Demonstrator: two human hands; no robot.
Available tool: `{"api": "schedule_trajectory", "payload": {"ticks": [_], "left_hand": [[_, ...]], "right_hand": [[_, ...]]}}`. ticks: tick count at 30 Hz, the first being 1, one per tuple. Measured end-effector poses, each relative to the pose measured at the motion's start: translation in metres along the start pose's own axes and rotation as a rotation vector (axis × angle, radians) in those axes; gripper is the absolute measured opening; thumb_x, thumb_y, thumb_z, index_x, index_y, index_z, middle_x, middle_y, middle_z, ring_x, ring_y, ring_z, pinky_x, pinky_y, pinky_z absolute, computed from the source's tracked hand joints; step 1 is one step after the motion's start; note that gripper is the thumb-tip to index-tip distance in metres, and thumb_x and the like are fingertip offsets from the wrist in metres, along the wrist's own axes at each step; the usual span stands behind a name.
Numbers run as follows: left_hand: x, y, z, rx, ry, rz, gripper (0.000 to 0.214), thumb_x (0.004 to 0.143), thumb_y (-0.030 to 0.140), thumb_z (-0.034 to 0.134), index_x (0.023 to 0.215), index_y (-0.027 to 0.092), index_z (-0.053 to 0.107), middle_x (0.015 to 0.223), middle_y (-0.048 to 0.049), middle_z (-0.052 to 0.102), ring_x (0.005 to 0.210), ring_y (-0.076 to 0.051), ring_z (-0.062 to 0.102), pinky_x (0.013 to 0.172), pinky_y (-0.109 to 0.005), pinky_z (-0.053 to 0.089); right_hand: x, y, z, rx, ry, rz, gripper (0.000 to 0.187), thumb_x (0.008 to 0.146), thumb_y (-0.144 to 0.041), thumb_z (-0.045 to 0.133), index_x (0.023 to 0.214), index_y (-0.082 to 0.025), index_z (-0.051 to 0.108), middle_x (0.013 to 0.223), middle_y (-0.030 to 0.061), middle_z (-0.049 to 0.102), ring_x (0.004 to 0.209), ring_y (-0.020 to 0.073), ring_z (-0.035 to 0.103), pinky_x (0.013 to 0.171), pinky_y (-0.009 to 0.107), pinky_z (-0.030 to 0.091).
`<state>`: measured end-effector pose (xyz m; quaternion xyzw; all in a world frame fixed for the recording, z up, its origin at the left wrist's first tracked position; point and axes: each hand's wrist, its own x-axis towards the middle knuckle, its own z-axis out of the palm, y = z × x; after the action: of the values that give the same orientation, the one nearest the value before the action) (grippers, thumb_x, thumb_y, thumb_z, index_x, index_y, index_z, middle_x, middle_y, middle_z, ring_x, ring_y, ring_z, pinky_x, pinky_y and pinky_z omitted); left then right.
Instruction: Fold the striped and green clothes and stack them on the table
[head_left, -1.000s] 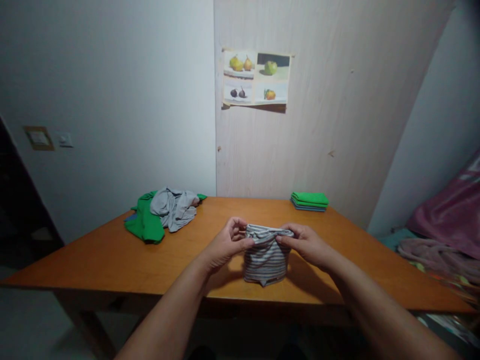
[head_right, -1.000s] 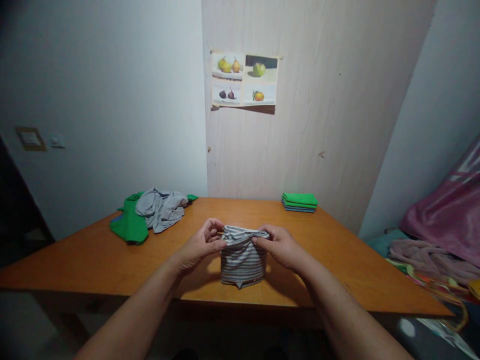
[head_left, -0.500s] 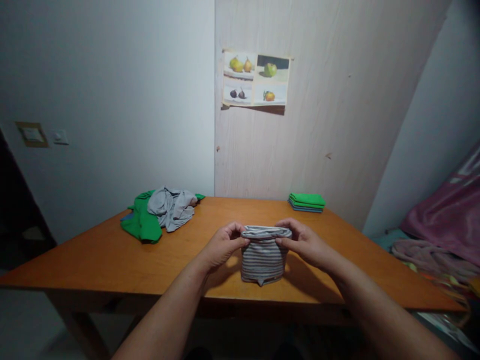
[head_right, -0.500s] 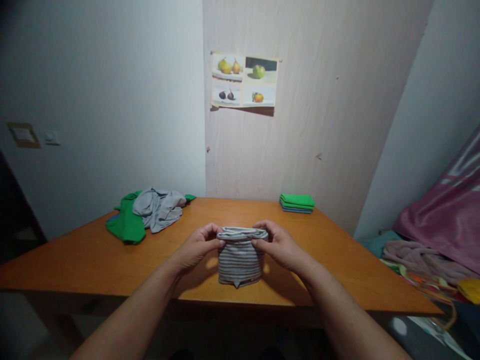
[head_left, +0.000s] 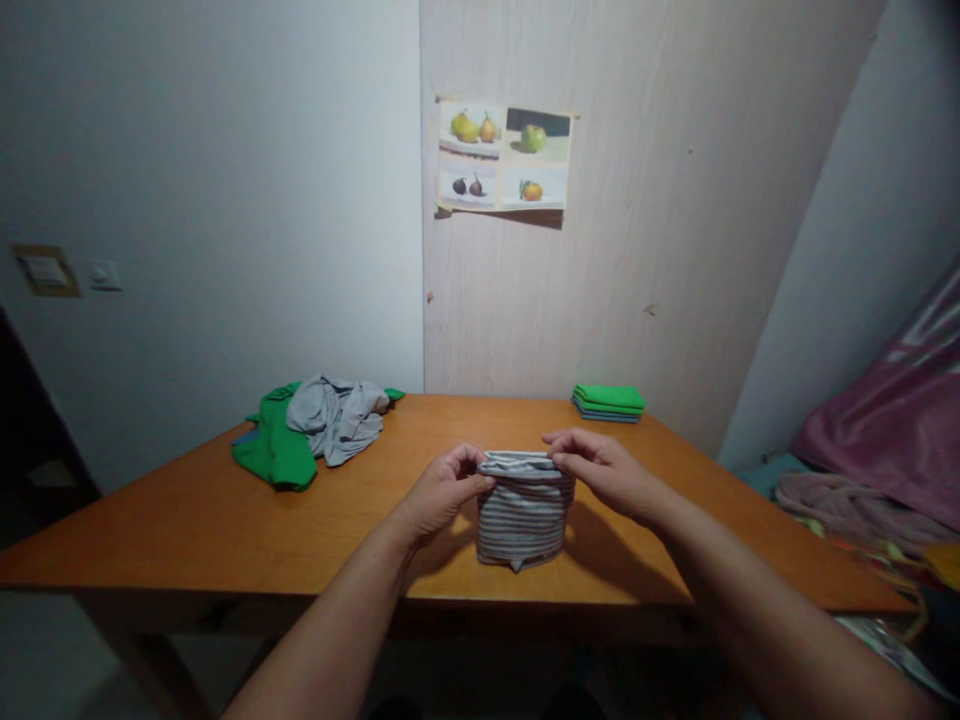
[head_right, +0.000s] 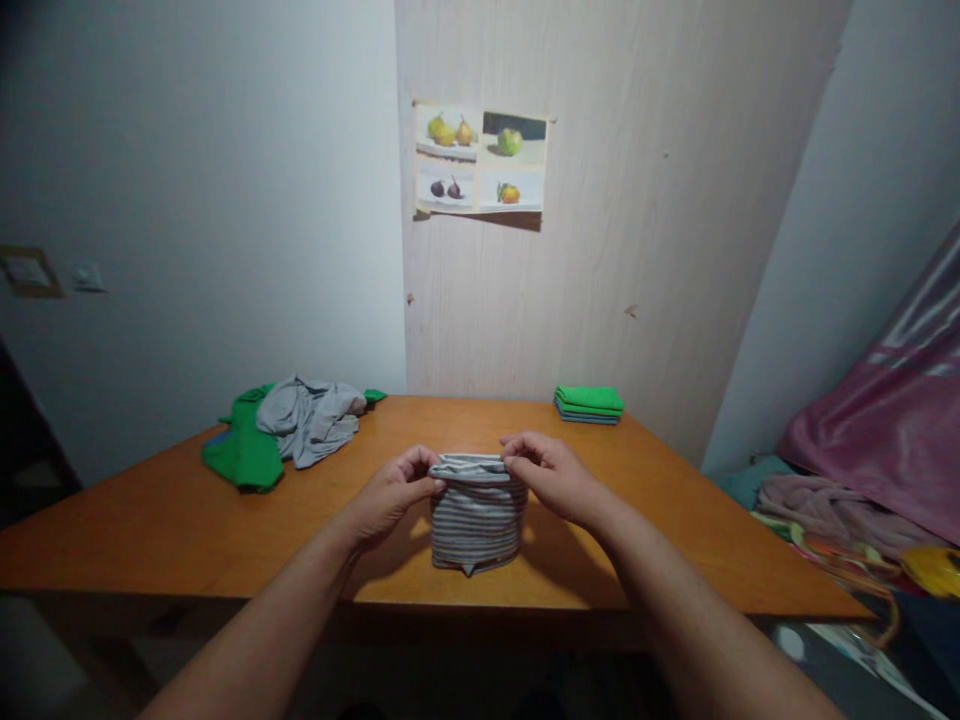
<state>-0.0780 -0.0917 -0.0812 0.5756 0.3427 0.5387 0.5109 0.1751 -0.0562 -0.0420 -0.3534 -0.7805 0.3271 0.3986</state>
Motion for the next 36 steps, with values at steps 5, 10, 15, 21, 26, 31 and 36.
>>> {"api": "schedule_trajectory", "payload": {"ticks": [5, 10, 15, 21, 26, 31, 36], "left_hand": [[0.001, 0.0, -0.001, 0.002, -0.017, -0.001, 0.033, 0.067, 0.028, 0.083, 0.087, 0.019, 0.057, 0.084, 0.0011, 0.06, 0.079, -0.014, 0.056, 0.075, -0.026, 0.043], [0.002, -0.004, -0.002, -0.004, -0.01, 0.008, 0.03, 0.069, 0.025, 0.081, 0.084, 0.019, 0.056, 0.082, 0.0013, 0.061, 0.077, -0.014, 0.056, 0.073, -0.026, 0.043], [0.004, -0.008, 0.0, 0.003, 0.03, 0.038, 0.025, 0.072, 0.021, 0.076, 0.083, 0.019, 0.053, 0.078, 0.0031, 0.058, 0.074, -0.013, 0.054, 0.071, -0.025, 0.041], [0.004, -0.003, 0.002, -0.078, 0.028, 0.002, 0.05, 0.073, 0.017, 0.074, 0.118, 0.021, 0.053, 0.093, 0.0007, 0.064, 0.086, -0.015, 0.06, 0.08, -0.028, 0.044], [0.002, 0.002, 0.005, -0.04, 0.004, -0.005, 0.042, 0.074, 0.016, 0.072, 0.115, 0.016, 0.062, 0.1, -0.0043, 0.067, 0.094, -0.017, 0.06, 0.086, -0.029, 0.044], [0.001, 0.008, 0.007, -0.016, 0.013, 0.012, 0.03, 0.072, 0.015, 0.073, 0.101, 0.016, 0.065, 0.091, -0.0019, 0.067, 0.088, -0.017, 0.06, 0.082, -0.027, 0.044], [0.004, 0.011, 0.007, 0.026, 0.002, 0.012, 0.028, 0.072, 0.017, 0.073, 0.098, 0.016, 0.065, 0.089, -0.001, 0.066, 0.083, -0.015, 0.06, 0.078, -0.027, 0.044]], "right_hand": [[0.012, -0.003, -0.007, -0.11, -0.149, 0.012, 0.012, 0.075, -0.029, 0.065, 0.081, -0.02, 0.069, 0.087, 0.0057, 0.07, 0.097, 0.0252, 0.062, 0.081, 0.035, 0.047], [0.016, -0.004, -0.009, -0.192, -0.213, 0.036, 0.008, 0.071, -0.021, 0.06, 0.074, -0.02, 0.067, 0.071, 0.0004, 0.064, 0.069, 0.0163, 0.056, 0.062, 0.027, 0.042], [0.013, -0.001, -0.007, -0.225, -0.15, 0.086, 0.006, 0.073, -0.024, 0.059, 0.074, -0.019, 0.063, 0.066, -0.0016, 0.059, 0.063, 0.0139, 0.051, 0.056, 0.025, 0.037], [0.012, -0.002, -0.015, -0.246, -0.203, 0.053, 0.024, 0.085, -0.036, 0.057, 0.07, -0.019, 0.063, 0.066, -0.0003, 0.058, 0.065, 0.0151, 0.053, 0.06, 0.027, 0.04], [0.008, -0.015, -0.021, -0.163, -0.246, 0.045, 0.056, 0.079, -0.045, 0.073, 0.127, -0.02, 0.062, 0.109, 0.0083, 0.07, 0.094, 0.0226, 0.064, 0.081, 0.034, 0.05], [0.009, -0.023, -0.019, -0.34, -0.382, 0.048, 0.044, 0.077, -0.035, 0.072, 0.117, -0.019, 0.069, 0.103, 0.0067, 0.072, 0.092, 0.0228, 0.065, 0.079, 0.032, 0.05], [0.012, -0.023, -0.018, -0.374, -0.347, 0.091, 0.016, 0.079, -0.027, 0.061, 0.089, -0.017, 0.069, 0.076, 0.0011, 0.068, 0.069, 0.0162, 0.059, 0.059, 0.025, 0.042]]}}
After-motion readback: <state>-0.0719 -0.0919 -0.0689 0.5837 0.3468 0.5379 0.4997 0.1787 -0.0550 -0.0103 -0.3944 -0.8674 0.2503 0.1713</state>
